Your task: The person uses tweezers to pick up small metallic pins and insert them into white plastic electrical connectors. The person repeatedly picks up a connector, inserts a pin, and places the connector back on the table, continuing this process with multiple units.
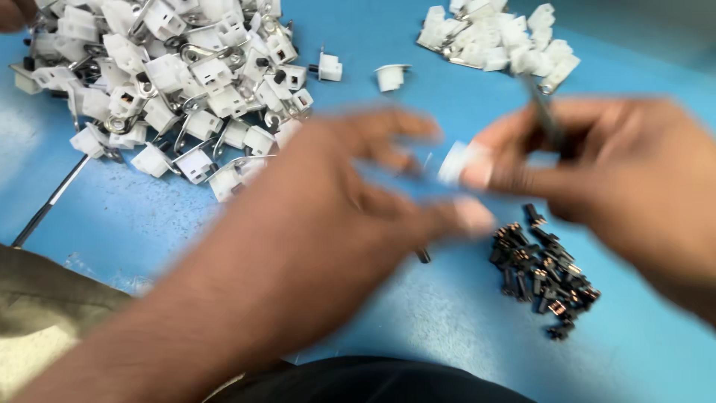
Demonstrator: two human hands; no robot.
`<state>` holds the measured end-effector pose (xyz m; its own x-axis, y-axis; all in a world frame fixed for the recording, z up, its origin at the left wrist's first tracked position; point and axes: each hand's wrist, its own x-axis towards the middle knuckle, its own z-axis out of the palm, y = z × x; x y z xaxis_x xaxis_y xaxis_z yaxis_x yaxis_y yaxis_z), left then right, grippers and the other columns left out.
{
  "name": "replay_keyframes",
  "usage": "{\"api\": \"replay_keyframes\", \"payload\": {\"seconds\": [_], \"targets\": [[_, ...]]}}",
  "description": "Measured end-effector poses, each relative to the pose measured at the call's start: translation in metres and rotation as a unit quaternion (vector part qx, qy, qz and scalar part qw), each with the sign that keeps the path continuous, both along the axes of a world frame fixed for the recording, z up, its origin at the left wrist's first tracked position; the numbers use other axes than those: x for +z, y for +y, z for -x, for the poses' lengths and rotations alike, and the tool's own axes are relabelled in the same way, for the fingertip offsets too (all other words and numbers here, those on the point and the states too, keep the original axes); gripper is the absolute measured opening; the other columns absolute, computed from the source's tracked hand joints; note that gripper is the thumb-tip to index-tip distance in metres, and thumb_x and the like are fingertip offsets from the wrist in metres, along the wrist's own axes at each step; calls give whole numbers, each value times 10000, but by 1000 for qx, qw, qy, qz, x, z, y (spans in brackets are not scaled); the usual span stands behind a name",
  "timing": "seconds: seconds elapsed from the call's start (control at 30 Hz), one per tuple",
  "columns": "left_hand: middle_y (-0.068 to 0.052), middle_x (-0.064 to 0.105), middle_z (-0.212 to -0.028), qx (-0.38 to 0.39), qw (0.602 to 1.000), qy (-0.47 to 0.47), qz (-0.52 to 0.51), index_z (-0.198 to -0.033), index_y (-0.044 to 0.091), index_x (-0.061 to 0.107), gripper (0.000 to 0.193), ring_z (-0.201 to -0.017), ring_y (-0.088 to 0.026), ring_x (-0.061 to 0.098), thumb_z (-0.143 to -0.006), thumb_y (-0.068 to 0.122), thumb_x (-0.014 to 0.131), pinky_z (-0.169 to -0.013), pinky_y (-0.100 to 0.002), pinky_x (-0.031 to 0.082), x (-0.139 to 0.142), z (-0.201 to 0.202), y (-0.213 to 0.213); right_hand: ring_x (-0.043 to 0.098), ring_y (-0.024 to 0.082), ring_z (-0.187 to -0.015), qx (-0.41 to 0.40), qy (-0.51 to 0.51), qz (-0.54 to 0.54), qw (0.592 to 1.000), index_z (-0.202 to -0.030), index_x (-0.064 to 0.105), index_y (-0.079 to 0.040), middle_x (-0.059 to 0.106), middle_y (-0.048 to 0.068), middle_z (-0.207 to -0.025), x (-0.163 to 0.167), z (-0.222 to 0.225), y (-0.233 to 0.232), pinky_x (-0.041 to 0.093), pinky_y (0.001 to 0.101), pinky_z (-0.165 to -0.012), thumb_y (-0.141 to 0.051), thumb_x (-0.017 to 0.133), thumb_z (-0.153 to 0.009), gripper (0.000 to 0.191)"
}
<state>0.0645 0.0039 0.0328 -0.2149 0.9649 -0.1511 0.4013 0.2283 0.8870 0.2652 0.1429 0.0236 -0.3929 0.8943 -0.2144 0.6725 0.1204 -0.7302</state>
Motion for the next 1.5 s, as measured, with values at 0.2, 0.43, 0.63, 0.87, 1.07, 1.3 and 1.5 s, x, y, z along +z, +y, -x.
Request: {"api": "replay_keyframes", "payload": {"seconds": [0.2,0.43,0.63,0.87,1.07,1.3,1.5], "targets": [[-98,775,-888,-47,947,-314,45,-1092,-43,760,402,-815,-142,734,-847,268,829,-760,-312,661,-18,-22,-20,633,213,-642,-104,-148,53,982,-1113,808,-162,774,133,-864,14,-10,-41,476,367,-561,-294,750,-909,250],[-16,742,-894,-74,987,-145,13,-1026,59,812,308,-792,-59,684,-809,277,830,-699,-244,582,-8,-27,-29,694,242,-740,-35,-319,-125,939,-1120,838,-219,767,84,-861,3,-8,-16,567,386,-721,-356,780,-886,277],[6,806,-874,-53,990,-122,-43,-1032,79,814,286,-745,-78,608,-799,244,829,-670,-259,569,-6,-27,-26,704,259,-656,-53,-290,-134,946,-1181,814,-242,716,133,-829,-4,-8,-13,558,396,-682,-378,750,-929,294],[20,761,-891,-38,986,-151,-52,-1043,102,772,312,-794,-49,666,-792,277,831,-703,-247,569,-11,-31,-34,616,223,-598,-116,-244,-102,957,-1197,812,-242,704,186,-726,-16,-18,-20,495,405,-567,-377,836,-901,326],[-12,753,-787,-23,991,-135,-7,-959,77,815,261,-736,-70,603,-786,273,824,-668,-252,553,2,-36,-30,584,144,-659,-79,-66,-169,980,-1106,792,-77,717,90,-812,-3,-11,-18,467,339,-565,-241,805,-911,255],[-10,700,-701,-7,996,-84,-3,-1022,124,842,251,-610,-74,531,-806,252,836,-515,-280,476,6,-28,-22,550,97,-566,32,169,-42,984,-1135,745,22,733,149,-772,15,-41,-39,432,273,-469,-136,802,-900,289],[29,771,-738,-32,991,-121,-43,-1009,98,833,229,-645,-26,564,-847,257,801,-543,-241,501,2,-24,-17,666,71,-636,47,82,-78,992,-1084,766,-91,680,67,-729,13,-24,-67,518,259,-514,-245,839,-832,305]]}}
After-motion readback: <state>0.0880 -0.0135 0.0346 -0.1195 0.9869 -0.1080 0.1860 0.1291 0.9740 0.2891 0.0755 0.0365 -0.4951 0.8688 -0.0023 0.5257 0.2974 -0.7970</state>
